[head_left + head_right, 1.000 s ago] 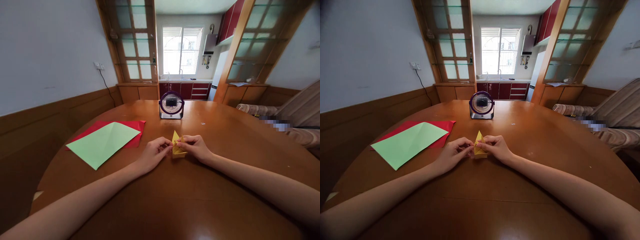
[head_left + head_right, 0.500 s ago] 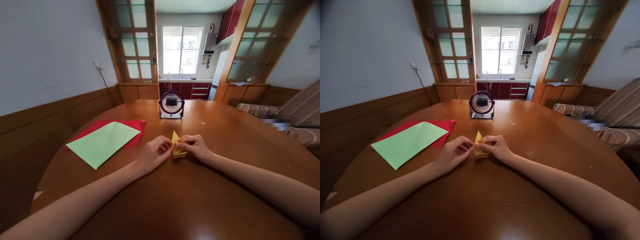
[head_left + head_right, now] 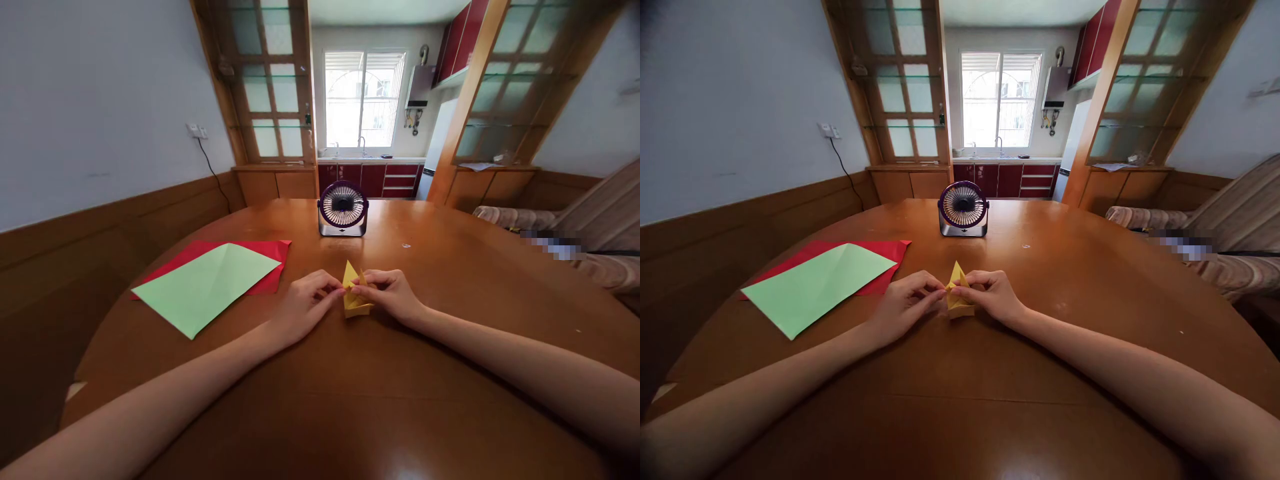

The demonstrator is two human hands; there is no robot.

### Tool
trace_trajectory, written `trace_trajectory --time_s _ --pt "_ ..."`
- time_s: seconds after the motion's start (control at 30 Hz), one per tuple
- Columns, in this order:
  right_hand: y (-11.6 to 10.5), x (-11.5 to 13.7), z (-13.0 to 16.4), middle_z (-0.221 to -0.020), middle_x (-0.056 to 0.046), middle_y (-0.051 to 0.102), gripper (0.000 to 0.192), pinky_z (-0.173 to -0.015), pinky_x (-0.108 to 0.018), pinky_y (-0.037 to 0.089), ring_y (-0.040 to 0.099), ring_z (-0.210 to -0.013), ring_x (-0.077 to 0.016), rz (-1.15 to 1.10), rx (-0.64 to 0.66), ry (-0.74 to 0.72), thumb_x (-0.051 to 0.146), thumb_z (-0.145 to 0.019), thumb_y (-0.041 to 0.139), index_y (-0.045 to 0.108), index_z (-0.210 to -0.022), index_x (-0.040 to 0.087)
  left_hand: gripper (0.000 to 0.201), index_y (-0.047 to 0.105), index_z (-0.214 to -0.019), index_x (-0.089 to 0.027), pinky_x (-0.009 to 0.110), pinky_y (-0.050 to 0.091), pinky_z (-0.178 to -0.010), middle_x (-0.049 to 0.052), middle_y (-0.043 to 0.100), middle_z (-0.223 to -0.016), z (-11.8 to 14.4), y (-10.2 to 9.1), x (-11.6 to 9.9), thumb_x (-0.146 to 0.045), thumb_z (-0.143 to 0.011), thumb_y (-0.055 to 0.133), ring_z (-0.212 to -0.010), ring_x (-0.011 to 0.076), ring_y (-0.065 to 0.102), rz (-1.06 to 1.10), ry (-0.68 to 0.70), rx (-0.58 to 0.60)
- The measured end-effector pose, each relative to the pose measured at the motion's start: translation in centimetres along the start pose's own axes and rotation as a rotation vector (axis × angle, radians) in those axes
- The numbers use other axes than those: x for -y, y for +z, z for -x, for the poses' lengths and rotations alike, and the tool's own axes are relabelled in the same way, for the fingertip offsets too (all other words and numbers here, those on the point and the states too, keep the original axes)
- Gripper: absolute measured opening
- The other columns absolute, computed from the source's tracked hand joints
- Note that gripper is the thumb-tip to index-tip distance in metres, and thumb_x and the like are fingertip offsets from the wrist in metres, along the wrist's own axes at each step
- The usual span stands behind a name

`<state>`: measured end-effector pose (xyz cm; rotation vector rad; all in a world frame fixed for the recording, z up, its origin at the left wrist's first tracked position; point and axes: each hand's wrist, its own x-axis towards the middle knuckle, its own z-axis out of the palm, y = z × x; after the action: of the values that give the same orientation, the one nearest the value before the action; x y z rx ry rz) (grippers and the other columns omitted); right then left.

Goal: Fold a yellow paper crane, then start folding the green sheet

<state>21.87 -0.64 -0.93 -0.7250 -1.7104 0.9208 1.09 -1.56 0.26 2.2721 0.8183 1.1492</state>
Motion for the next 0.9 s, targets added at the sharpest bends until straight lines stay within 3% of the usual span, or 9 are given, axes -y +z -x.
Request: trace_trajectory --time_s 0.3,0.5,0.63,0.8,0.9 --pt "0.17 0.11 0.01 -0.073 -0.001 0.068 0.011 -0.060 -0.024 0.044 0.056 -0.064 -0.0100 0.013 -0.005 -0.055 0.030 -0.074 0.076 0.077 -0.080 0.020 0.014 0.060 -0.092 -0.015 0.022 0.048 -0.067 0.004 0.060 -0.086 0.03 -0.19 -0.05 -0.022 -0.095 0.049 -0.076 0.0114 0.057 -0.173 0.193 0.018" --pt "0.17 0.08 0.06 -0.075 -0.002 0.068 0.012 -0.060 -0.023 0.043 0.056 -0.064 -0.0097 0.024 -0.007 -0.056 0.030 -0.075 0.076 0.077 -0.081 0.020 0.018 0.065 -0.092 -0.016 0.021 0.048 -0.064 0.004 0.061 -0.087 -0.17 -0.37 -0.38 -0.026 -0.094 0.050 -0.077 0.0118 0.058 -0.056 0.082 0.059" --pt "0.11 -0.08 0.11 -0.072 -0.001 0.066 0.014 -0.058 -0.023 0.041 0.054 -0.063 -0.0093 0.035 -0.006 -0.048 0.033 -0.075 0.075 0.077 -0.081 0.020 0.024 0.065 -0.081 -0.015 0.021 0.047 -0.063 0.003 0.060 -0.083 -0.46 -0.71 -0.87 -0.028 -0.093 0.050 -0.074 0.0121 0.058 -0.002 -0.026 0.086" --pt "0.01 -0.22 0.17 -0.072 -0.002 0.066 0.020 -0.056 -0.023 0.040 0.054 -0.062 -0.0099 0.057 -0.010 -0.022 0.038 -0.075 0.074 0.077 -0.080 0.019 0.019 0.061 -0.089 -0.016 0.023 0.048 -0.065 0.002 0.063 -0.083 -0.42 -0.66 -0.99 -0.033 -0.092 0.053 -0.075 0.0129 0.060 0.063 -0.126 0.024" --pt "0.02 -0.14 0.16 -0.072 -0.002 0.066 0.021 -0.057 -0.024 0.042 0.055 -0.063 -0.0104 0.056 -0.005 -0.024 0.039 -0.075 0.074 0.076 -0.079 0.019 0.014 0.059 -0.090 -0.017 0.024 0.051 -0.067 0.002 0.063 -0.086 -0.24 -0.36 -0.92 -0.031 -0.088 0.059 -0.076 0.0128 0.061 0.068 -0.099 0.004"
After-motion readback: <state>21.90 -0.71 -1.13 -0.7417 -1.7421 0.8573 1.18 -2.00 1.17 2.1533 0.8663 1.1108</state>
